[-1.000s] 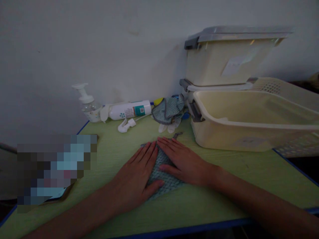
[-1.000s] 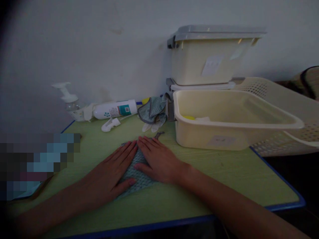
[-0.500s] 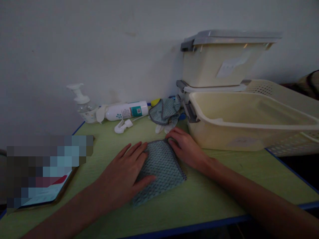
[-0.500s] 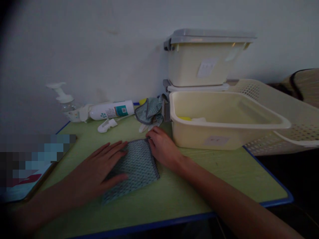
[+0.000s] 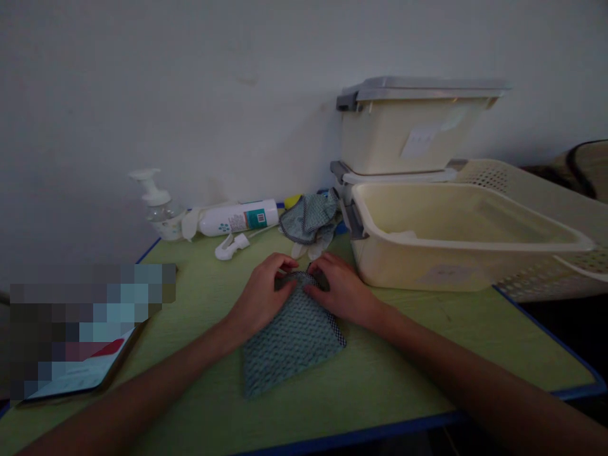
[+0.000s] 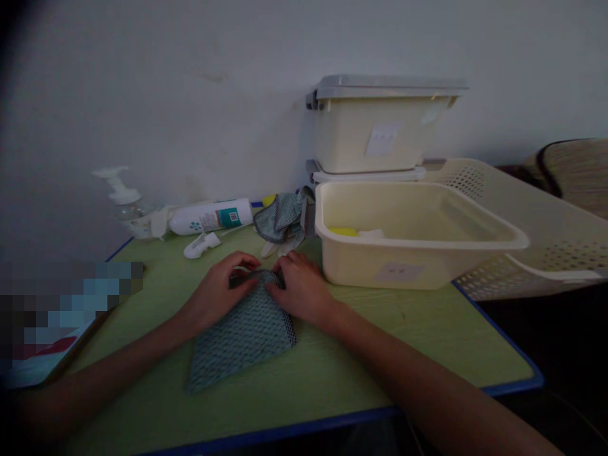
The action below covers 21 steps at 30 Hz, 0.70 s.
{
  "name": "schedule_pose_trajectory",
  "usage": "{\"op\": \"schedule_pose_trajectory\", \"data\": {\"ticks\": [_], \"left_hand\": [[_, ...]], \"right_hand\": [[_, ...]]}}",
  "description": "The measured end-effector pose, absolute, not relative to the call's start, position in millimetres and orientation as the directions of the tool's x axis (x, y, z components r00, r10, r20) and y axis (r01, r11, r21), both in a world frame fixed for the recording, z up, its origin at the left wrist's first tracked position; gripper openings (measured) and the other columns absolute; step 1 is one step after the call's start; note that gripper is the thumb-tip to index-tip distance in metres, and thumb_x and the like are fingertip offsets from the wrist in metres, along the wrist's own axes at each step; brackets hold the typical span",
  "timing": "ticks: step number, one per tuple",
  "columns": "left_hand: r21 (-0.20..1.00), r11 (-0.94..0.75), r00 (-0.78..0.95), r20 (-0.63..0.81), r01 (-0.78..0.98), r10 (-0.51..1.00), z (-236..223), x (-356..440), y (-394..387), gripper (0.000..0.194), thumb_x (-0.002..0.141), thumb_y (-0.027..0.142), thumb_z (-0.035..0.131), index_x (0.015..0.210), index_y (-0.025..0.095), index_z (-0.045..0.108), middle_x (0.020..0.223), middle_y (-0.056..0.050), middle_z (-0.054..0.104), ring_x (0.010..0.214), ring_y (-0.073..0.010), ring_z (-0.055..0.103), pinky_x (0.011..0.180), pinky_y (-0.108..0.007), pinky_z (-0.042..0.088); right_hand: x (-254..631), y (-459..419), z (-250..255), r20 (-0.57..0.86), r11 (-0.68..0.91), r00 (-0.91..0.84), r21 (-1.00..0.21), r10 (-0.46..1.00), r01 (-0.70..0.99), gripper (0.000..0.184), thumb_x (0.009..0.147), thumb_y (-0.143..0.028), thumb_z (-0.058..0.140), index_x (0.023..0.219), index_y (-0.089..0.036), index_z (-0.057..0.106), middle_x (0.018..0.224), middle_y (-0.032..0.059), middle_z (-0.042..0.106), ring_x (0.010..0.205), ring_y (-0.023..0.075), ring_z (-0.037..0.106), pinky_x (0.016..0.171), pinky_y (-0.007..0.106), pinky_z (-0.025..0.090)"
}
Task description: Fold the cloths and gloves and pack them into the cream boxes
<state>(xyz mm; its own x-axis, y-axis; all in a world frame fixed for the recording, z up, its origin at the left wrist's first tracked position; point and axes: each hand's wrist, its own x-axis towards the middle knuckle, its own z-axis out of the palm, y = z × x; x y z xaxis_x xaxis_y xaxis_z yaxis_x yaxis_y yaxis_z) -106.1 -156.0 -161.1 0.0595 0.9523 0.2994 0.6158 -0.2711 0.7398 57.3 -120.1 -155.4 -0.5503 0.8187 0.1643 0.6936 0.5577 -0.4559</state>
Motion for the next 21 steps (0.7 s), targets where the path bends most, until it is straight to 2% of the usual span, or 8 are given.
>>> {"op": "schedule_pose_trajectory", "data": {"ticks": [4, 8, 11, 15, 18, 21], "left_hand": [[0.756, -0.302, 0.100, 0.303, 0.580, 0.948, -174, -107, -155, 0.030, 0.071, 0.006, 0.051, 0.099, 0.018, 0.056, 0.101, -0.006, 0.063, 0.096, -0.0196, 0.059, 0.089, -0.039, 0.047], [0.737, -0.337, 0.126, 0.328, 0.585, 0.936, -176, -109, -157, 0.036, 0.071, 0.005, 0.051, 0.105, 0.018, 0.057, 0.108, -0.007, 0.063, 0.105, -0.0208, 0.057, 0.096, -0.041, 0.041], [0.742, -0.347, 0.144, 0.325, 0.574, 0.935, -172, -109, -158, 0.034, 0.068, 0.001, 0.051, 0.096, 0.018, 0.060, 0.099, -0.005, 0.065, 0.098, -0.0196, 0.059, 0.092, -0.038, 0.043], [0.745, -0.378, 0.181, 0.335, 0.550, 0.925, -167, -110, -159, 0.026, 0.065, -0.004, 0.048, 0.076, 0.017, 0.061, 0.078, -0.001, 0.062, 0.078, -0.0157, 0.059, 0.076, -0.030, 0.046], [0.758, -0.391, 0.192, 0.343, 0.522, 0.920, -166, -110, -160, 0.028, 0.060, -0.007, 0.044, 0.065, 0.016, 0.058, 0.074, 0.000, 0.059, 0.074, -0.0133, 0.058, 0.072, -0.026, 0.044], [0.769, -0.399, 0.201, 0.345, 0.499, 0.917, -167, -111, -160, 0.030, 0.057, -0.008, 0.040, 0.060, 0.016, 0.057, 0.073, 0.000, 0.058, 0.074, -0.0122, 0.058, 0.071, -0.024, 0.043]], "right_hand": [[55, -119, -156, 0.138, 0.523, -0.533, -0.505, 0.835, 0.687, 0.014, 0.073, -0.018, 0.065, 0.083, -0.015, 0.056, 0.087, 0.0058, 0.055, 0.089, 0.0216, 0.051, 0.080, 0.036, 0.039], [53, -122, -157, 0.199, 0.554, -0.549, -0.560, 0.812, 0.616, 0.015, 0.070, -0.007, 0.062, 0.078, -0.016, 0.054, 0.082, 0.0036, 0.054, 0.082, 0.0189, 0.051, 0.074, 0.033, 0.039], [54, -123, -155, 0.284, 0.621, -0.594, -0.604, 0.753, 0.499, 0.016, 0.068, -0.003, 0.061, 0.074, -0.016, 0.054, 0.078, 0.0014, 0.053, 0.076, 0.0166, 0.051, 0.070, 0.030, 0.039], [59, -117, -154, 0.394, 0.647, -0.552, -0.651, 0.734, 0.396, 0.011, 0.074, -0.005, 0.056, 0.076, -0.016, 0.055, 0.077, 0.0013, 0.054, 0.077, 0.0156, 0.053, 0.070, 0.029, 0.042], [63, -111, -158, 0.414, 0.648, -0.511, -0.599, 0.753, 0.470, 0.016, 0.077, -0.004, 0.050, 0.087, -0.016, 0.057, 0.089, 0.0056, 0.057, 0.088, 0.0186, 0.053, 0.080, 0.034, 0.043], [64, -108, -163, 0.370, 0.652, -0.541, -0.503, 0.755, 0.567, 0.020, 0.080, -0.011, 0.054, 0.099, -0.014, 0.058, 0.101, 0.0102, 0.056, 0.099, 0.0233, 0.049, 0.090, 0.041, 0.040]]}}
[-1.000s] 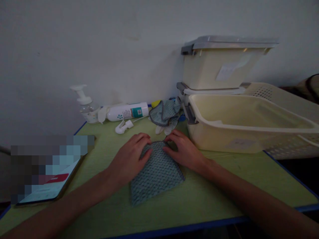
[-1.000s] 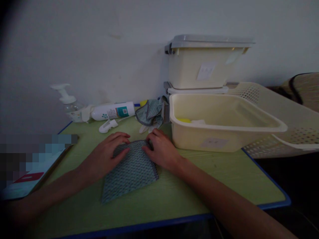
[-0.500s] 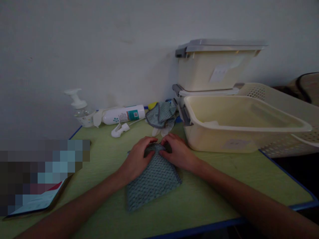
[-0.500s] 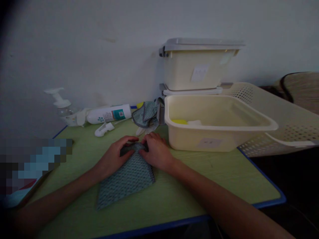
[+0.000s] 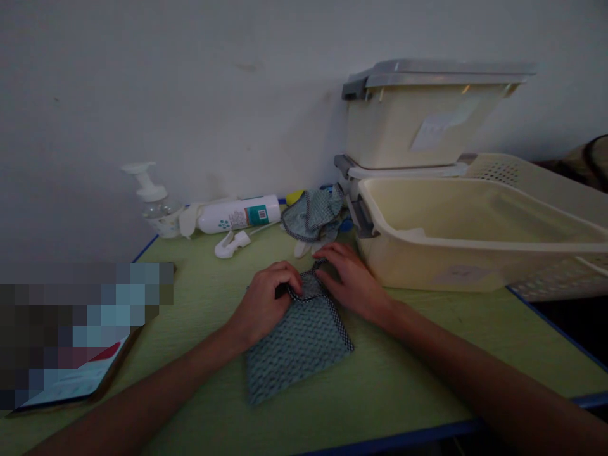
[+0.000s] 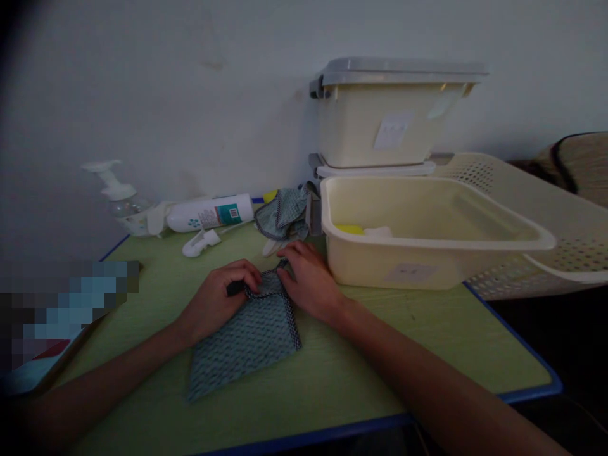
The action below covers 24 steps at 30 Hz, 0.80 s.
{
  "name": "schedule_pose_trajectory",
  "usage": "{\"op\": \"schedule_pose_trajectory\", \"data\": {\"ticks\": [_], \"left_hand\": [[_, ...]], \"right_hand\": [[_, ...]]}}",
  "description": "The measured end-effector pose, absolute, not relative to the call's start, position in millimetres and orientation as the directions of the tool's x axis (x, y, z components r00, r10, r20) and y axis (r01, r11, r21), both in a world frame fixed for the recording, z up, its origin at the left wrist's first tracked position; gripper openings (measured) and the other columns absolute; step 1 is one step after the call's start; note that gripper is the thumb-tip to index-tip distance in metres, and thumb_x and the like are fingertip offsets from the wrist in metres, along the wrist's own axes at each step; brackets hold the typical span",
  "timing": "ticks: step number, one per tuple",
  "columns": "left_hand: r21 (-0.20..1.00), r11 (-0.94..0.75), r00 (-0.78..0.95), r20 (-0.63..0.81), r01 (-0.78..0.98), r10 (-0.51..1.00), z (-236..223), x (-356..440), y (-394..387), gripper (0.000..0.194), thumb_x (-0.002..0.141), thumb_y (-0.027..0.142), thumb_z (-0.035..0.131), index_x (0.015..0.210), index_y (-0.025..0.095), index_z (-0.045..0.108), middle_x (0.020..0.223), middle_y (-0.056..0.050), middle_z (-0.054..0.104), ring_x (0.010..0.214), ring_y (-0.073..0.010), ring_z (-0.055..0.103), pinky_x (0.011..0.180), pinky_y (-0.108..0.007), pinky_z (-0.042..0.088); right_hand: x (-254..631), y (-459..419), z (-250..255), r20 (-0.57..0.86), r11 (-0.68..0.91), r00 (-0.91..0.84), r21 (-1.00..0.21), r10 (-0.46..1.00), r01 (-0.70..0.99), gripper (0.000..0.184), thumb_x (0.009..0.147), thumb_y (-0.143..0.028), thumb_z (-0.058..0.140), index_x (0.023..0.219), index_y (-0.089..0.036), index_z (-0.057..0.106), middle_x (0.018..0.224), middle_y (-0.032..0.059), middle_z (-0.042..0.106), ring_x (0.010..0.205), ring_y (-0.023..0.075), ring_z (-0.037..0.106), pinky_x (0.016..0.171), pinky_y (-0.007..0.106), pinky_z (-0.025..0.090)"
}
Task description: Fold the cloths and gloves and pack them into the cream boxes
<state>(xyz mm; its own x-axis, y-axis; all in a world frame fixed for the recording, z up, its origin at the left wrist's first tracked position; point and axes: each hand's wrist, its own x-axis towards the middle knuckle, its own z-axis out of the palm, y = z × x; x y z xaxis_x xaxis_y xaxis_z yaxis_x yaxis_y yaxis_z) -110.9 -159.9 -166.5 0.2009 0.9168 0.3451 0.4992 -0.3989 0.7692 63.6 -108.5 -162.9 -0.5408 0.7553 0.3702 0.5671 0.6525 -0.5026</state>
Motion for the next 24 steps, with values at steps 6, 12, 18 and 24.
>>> {"op": "schedule_pose_trajectory", "data": {"ticks": [6, 12, 18, 24], "left_hand": [[0.775, -0.393, 0.202, 0.337, 0.495, 0.919, -167.1, -110.7, -159.8, 0.030, 0.053, -0.008, 0.038, 0.055, 0.016, 0.056, 0.073, 0.000, 0.058, 0.073, -0.0117, 0.057, 0.070, -0.024, 0.042], [0.783, -0.396, 0.204, 0.340, 0.480, 0.918, -166.9, -110.2, -160.1, 0.030, 0.051, -0.008, 0.037, 0.055, 0.016, 0.055, 0.072, 0.000, 0.058, 0.073, -0.0116, 0.057, 0.069, -0.023, 0.041], [0.779, -0.405, 0.214, 0.344, 0.478, 0.914, -166.7, -110.2, -160.1, 0.028, 0.052, -0.006, 0.038, 0.055, 0.016, 0.054, 0.072, 0.000, 0.059, 0.074, -0.0127, 0.057, 0.071, -0.025, 0.042], [0.774, -0.404, 0.205, 0.348, 0.487, 0.915, -166.3, -109.6, -161.0, 0.028, 0.053, -0.006, 0.038, 0.055, 0.017, 0.054, 0.072, 0.000, 0.059, 0.074, -0.0136, 0.058, 0.070, -0.026, 0.043]], "right_hand": [[60.6, -109.3, -165.9, 0.275, 0.623, -0.563, -0.437, 0.780, 0.649, 0.022, 0.078, -0.021, 0.060, 0.098, -0.015, 0.057, 0.105, 0.0112, 0.054, 0.101, 0.0268, 0.046, 0.089, 0.045, 0.039], [57.4, -104.6, -162.7, 0.233, 0.521, -0.484, -0.580, 0.843, 0.627, 0.026, 0.068, -0.015, 0.068, 0.085, -0.018, 0.048, 0.090, 0.0057, 0.056, 0.091, 0.0232, 0.051, 0.080, 0.040, 0.042], [55.0, -106.3, -165.1, 0.301, 0.519, -0.470, -0.726, 0.830, 0.451, 0.032, 0.065, -0.005, 0.064, 0.085, -0.020, 0.044, 0.075, -0.0027, 0.052, 0.073, 0.0142, 0.054, 0.065, 0.026, 0.042], [53.3, -108.5, -166.1, 0.349, 0.536, -0.445, -0.733, 0.825, 0.419, 0.029, 0.063, -0.001, 0.060, 0.073, -0.021, 0.042, 0.067, -0.0049, 0.053, 0.065, 0.0119, 0.054, 0.059, 0.023, 0.040]]}}
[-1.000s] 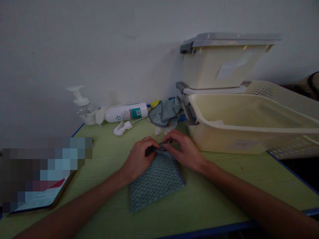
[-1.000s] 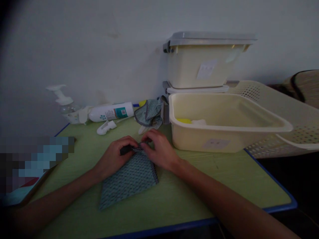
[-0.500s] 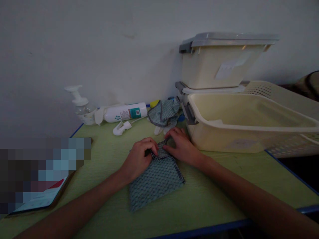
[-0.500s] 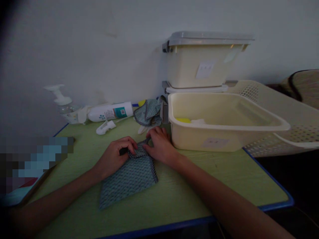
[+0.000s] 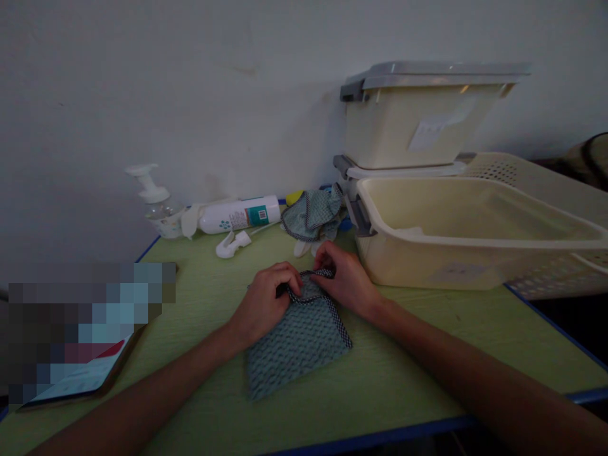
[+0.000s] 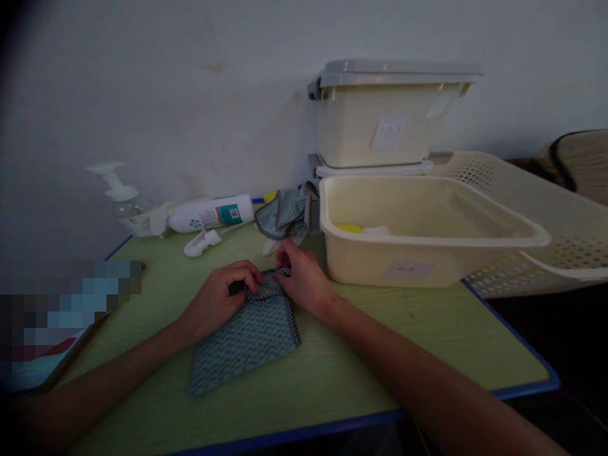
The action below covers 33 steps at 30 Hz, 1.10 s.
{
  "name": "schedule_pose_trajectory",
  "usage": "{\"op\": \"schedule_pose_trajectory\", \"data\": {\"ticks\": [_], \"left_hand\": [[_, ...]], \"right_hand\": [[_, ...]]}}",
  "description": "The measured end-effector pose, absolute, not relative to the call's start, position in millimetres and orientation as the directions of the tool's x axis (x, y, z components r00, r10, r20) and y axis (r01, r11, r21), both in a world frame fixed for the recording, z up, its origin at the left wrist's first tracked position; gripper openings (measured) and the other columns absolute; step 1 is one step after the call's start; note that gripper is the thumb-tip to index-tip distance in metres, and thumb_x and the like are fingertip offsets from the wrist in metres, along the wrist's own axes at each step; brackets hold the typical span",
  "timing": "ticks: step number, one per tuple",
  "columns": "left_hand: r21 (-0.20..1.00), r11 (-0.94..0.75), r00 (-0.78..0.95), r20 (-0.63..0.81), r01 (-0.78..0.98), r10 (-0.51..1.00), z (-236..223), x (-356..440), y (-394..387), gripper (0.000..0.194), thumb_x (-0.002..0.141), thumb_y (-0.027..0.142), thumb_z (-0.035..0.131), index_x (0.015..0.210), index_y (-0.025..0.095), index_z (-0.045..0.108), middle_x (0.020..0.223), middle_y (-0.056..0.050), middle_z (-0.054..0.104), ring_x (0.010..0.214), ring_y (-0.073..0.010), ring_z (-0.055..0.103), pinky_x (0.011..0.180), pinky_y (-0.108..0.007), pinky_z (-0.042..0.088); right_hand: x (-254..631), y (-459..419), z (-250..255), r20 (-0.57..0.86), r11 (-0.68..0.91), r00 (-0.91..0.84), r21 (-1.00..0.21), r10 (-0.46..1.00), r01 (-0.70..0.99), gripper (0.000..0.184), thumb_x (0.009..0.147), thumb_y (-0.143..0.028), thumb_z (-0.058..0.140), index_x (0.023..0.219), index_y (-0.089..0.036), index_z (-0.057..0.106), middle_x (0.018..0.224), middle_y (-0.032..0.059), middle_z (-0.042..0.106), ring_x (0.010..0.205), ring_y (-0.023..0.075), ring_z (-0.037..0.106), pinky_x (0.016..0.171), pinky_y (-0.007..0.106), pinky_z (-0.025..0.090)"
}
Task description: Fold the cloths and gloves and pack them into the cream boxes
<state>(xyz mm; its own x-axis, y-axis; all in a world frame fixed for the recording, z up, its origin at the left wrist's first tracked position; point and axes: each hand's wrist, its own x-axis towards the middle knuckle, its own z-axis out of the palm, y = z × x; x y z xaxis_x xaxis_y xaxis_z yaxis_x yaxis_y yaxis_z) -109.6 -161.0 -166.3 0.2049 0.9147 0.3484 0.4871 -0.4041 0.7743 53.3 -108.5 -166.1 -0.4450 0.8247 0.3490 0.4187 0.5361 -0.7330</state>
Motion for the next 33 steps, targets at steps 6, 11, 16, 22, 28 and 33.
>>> {"op": "schedule_pose_trajectory", "data": {"ticks": [6, 11, 16, 22, 28, 33], "left_hand": [[0.754, -0.417, 0.224, 0.351, 0.507, 0.909, -165, -109, -161, 0.030, 0.054, -0.009, 0.038, 0.056, 0.017, 0.054, 0.071, 0.001, 0.059, 0.073, -0.0138, 0.059, 0.070, -0.027, 0.044], [0.758, -0.419, 0.226, 0.353, 0.500, 0.908, -165, -109, -161, 0.031, 0.053, -0.009, 0.037, 0.056, 0.017, 0.054, 0.071, 0.001, 0.059, 0.072, -0.0135, 0.058, 0.070, -0.026, 0.044], [0.758, -0.421, 0.230, 0.352, 0.499, 0.907, -164, -109, -161, 0.029, 0.055, -0.008, 0.039, 0.056, 0.017, 0.054, 0.071, 0.000, 0.059, 0.073, -0.0137, 0.059, 0.070, -0.026, 0.044], [0.779, -0.414, 0.217, 0.352, 0.471, 0.910, -164, -110, -161, 0.027, 0.054, -0.005, 0.039, 0.055, 0.017, 0.055, 0.070, 0.000, 0.060, 0.073, -0.0138, 0.059, 0.071, -0.027, 0.044], [0.805, -0.427, 0.233, 0.360, 0.411, 0.903, -162, -113, -163, 0.025, 0.051, -0.003, 0.039, 0.051, 0.017, 0.055, 0.068, 0.000, 0.059, 0.069, -0.0129, 0.056, 0.064, -0.025, 0.043], [0.830, -0.433, 0.232, 0.371, 0.351, 0.899, -161, -115, -163, 0.025, 0.046, -0.001, 0.037, 0.047, 0.017, 0.054, 0.065, 0.000, 0.057, 0.065, -0.0126, 0.055, 0.061, -0.025, 0.041]], "right_hand": [[55, -109, -164, 0.385, 0.599, -0.481, -0.659, 0.788, 0.454, 0.021, 0.065, 0.001, 0.059, 0.067, -0.018, 0.049, 0.062, -0.0045, 0.053, 0.060, 0.0103, 0.051, 0.055, 0.021, 0.036], [56, -109, -164, 0.396, 0.686, -0.576, -0.558, 0.715, 0.467, 0.025, 0.061, 0.010, 0.057, 0.063, -0.014, 0.056, 0.062, -0.0034, 0.052, 0.058, 0.0091, 0.048, 0.055, 0.021, 0.034], [58, -110, -163, 0.382, 0.739, -0.653, -0.505, 0.654, 0.445, 0.015, 0.069, 0.003, 0.062, 0.066, -0.013, 0.062, 0.067, -0.0004, 0.054, 0.062, 0.0111, 0.052, 0.058, 0.022, 0.038], [63, -112, -155, 0.327, 0.800, -0.764, -0.458, 0.556, 0.387, 0.011, 0.080, -0.010, 0.059, 0.072, -0.012, 0.066, 0.077, 0.0046, 0.057, 0.072, 0.0136, 0.056, 0.066, 0.025, 0.044], [71, -112, -146, 0.274, 0.840, -0.843, -0.439, 0.463, 0.319, 0.022, 0.076, 0.002, 0.053, 0.083, -0.012, 0.069, 0.085, 0.0068, 0.060, 0.080, 0.0148, 0.058, 0.073, 0.027, 0.045], [71, -111, -145, 0.257, 0.828, -0.840, -0.450, 0.478, 0.334, 0.017, 0.084, -0.008, 0.052, 0.081, -0.012, 0.068, 0.082, 0.0054, 0.059, 0.077, 0.0139, 0.057, 0.071, 0.027, 0.046]]}}
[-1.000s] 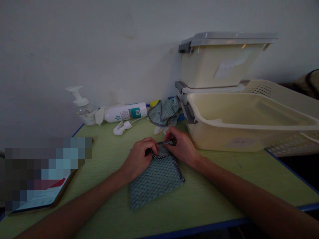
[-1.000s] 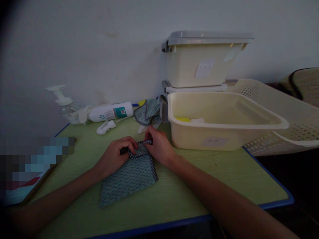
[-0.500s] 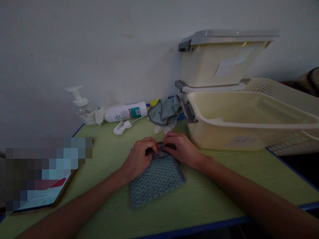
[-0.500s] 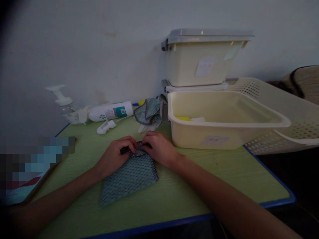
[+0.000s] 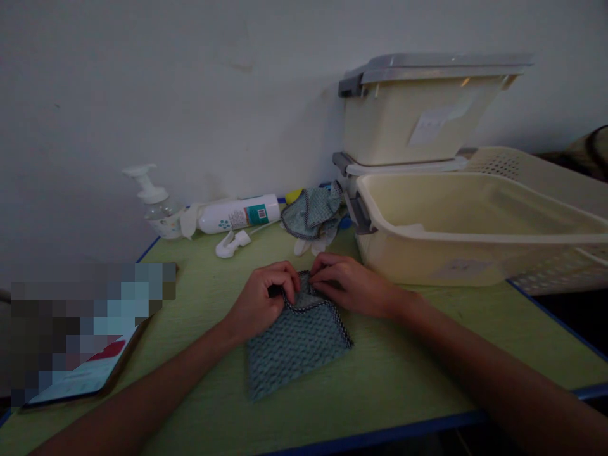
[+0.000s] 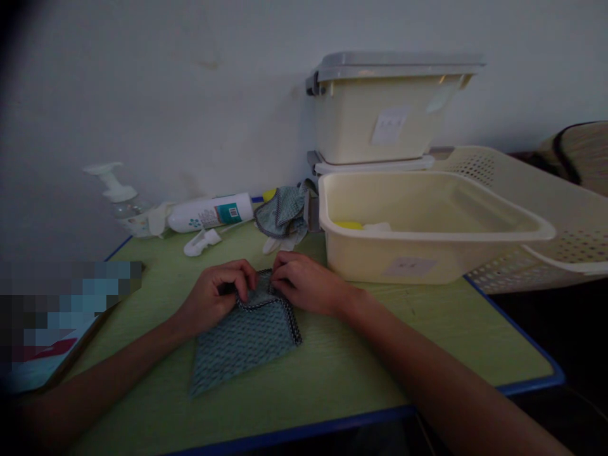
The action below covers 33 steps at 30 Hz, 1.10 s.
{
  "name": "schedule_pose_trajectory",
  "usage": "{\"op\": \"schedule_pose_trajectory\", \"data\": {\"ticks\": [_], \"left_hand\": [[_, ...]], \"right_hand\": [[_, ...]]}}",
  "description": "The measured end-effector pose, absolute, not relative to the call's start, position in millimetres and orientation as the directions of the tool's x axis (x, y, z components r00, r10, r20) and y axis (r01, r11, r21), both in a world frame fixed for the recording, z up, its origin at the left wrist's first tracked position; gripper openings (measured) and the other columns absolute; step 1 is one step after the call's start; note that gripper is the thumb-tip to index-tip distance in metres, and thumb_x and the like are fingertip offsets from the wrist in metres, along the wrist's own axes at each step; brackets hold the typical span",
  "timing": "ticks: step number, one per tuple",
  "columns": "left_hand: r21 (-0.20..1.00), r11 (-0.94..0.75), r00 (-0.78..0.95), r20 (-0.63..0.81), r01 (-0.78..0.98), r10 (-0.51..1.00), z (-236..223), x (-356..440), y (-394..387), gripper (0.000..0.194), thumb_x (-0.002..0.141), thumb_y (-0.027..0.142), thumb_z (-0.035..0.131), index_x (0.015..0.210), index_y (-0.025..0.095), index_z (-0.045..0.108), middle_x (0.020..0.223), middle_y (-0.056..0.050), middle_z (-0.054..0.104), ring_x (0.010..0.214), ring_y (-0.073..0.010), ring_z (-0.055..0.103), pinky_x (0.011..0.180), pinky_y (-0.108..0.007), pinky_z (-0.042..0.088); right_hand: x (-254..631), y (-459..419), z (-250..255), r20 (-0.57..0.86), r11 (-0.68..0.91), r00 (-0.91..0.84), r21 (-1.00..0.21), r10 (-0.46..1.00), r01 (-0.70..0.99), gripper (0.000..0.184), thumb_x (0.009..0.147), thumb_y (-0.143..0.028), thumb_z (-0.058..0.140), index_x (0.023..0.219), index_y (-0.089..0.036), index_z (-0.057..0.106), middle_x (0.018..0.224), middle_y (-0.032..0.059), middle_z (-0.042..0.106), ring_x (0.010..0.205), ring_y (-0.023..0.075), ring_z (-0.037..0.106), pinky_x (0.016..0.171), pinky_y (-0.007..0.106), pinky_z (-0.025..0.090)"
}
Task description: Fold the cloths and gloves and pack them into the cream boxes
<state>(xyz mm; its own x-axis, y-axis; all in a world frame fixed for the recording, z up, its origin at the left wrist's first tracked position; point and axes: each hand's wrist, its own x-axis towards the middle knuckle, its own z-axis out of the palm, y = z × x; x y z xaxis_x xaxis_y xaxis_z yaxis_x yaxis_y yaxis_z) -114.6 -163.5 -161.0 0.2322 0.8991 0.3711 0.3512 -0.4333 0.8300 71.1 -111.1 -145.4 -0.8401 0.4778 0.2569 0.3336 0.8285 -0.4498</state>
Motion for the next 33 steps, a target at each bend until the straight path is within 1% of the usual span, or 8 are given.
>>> {"op": "schedule_pose_trajectory", "data": {"ticks": [4, 9, 12, 15, 19, 23, 29, 33], "left_hand": [[0.846, -0.447, 0.231, 0.391, 0.291, 0.891, -161, -116, -163, 0.023, 0.045, 0.001, 0.036, 0.045, 0.017, 0.052, 0.063, 0.000, 0.055, 0.063, -0.0121, 0.054, 0.059, -0.024, 0.040], [0.843, -0.449, 0.233, 0.393, 0.295, 0.890, -162, -115, -163, 0.020, 0.056, 0.001, 0.043, 0.053, 0.017, 0.053, 0.063, 0.001, 0.055, 0.063, -0.0121, 0.053, 0.060, -0.025, 0.041], [0.854, -0.384, 0.173, 0.344, 0.351, 0.923, -165, -113, -162, 0.016, 0.065, 0.006, 0.050, 0.073, 0.018, 0.057, 0.073, 0.000, 0.059, 0.073, -0.0142, 0.057, 0.070, -0.028, 0.044], [0.854, -0.372, 0.064, 0.376, 0.364, 0.924, -168, -111, -163, 0.030, 0.068, 0.010, 0.057, 0.096, 0.020, 0.050, 0.099, -0.003, 0.059, 0.098, -0.0172, 0.056, 0.090, -0.035, 0.042], [0.707, -0.445, 0.052, 0.502, 0.550, 0.863, -166, -110, -166, 0.023, 0.068, 0.007, 0.062, 0.084, 0.020, 0.053, 0.099, -0.003, 0.054, 0.100, -0.0179, 0.053, 0.090, -0.035, 0.043], [0.579, -0.481, 0.213, 0.470, 0.658, 0.856, -163, -108, -169, 0.014, 0.073, 0.004, 0.058, 0.073, 0.018, 0.060, 0.086, -0.001, 0.053, 0.085, -0.0149, 0.056, 0.080, -0.029, 0.048], [0.523, -0.504, 0.355, 0.363, 0.688, 0.861, -165, -107, -172, 0.017, 0.083, 0.010, 0.049, 0.092, 0.017, 0.061, 0.099, -0.006, 0.058, 0.094, -0.0178, 0.057, 0.088, -0.033, 0.047], [0.410, -0.512, 0.410, 0.314, 0.755, 0.856, -166, -106, -178, 0.024, 0.087, 0.020, 0.046, 0.108, 0.015, 0.056, 0.112, -0.010, 0.055, 0.105, -0.0223, 0.054, 0.095, -0.040, 0.044]], "right_hand": [[70, -110, -149, 0.265, 0.818, -0.830, -0.467, 0.491, 0.335, 0.015, 0.086, -0.017, 0.055, 0.080, -0.012, 0.068, 0.081, 0.0049, 0.059, 0.075, 0.0135, 0.057, 0.071, 0.027, 0.046], [68, -109, -153, 0.271, 0.813, -0.822, -0.472, 0.501, 0.340, 0.006, 0.078, -0.012, 0.065, 0.081, -0.013, 0.069, 0.082, 0.0049, 0.059, 0.078, 0.0145, 0.057, 0.071, 0.027, 0.046], [68, -108, -154, 0.276, 0.794, -0.803, -0.497, 0.528, 0.351, 0.009, 0.075, -0.006, 0.064, 0.078, -0.014, 0.068, 0.083, 0.0041, 0.058, 0.079, 0.0143, 0.058, 0.071, 0.026, 0.046], [69, -106, -156, 0.276, 0.778, -0.800, -0.531, 0.533, 0.335, 0.014, 0.075, -0.001, 0.061, 0.075, -0.014, 0.067, 0.084, 0.0041, 0.059, 0.079, 0.0141, 0.058, 0.073, 0.026, 0.045], [70, -104, -156, 0.275, 0.781, -0.809, -0.538, 0.519, 0.318, 0.020, 0.075, 0.003, 0.057, 0.072, -0.014, 0.065, 0.085, 0.0038, 0.059, 0.081, 0.0140, 0.057, 0.074, 0.027, 0.045], [71, -104, -155, 0.269, 0.787, -0.820, -0.533, 0.506, 0.311, 0.024, 0.074, 0.007, 0.053, 0.070, -0.014, 0.065, 0.085, 0.0040, 0.059, 0.082, 0.0140, 0.058, 0.074, 0.026, 0.045], [72, -102, -154, 0.279, 0.787, -0.819, -0.540, 0.501, 0.298, 0.024, 0.079, 0.002, 0.050, 0.076, -0.015, 0.067, 0.087, 0.0048, 0.061, 0.083, 0.0141, 0.059, 0.076, 0.028, 0.045], [72, -101, -152, 0.254, 0.739, -0.780, -0.572, 0.571, 0.355, 0.024, 0.080, 0.001, 0.048, 0.081, -0.014, 0.067, 0.087, 0.0059, 0.065, 0.082, 0.0149, 0.060, 0.077, 0.029, 0.045]]}}
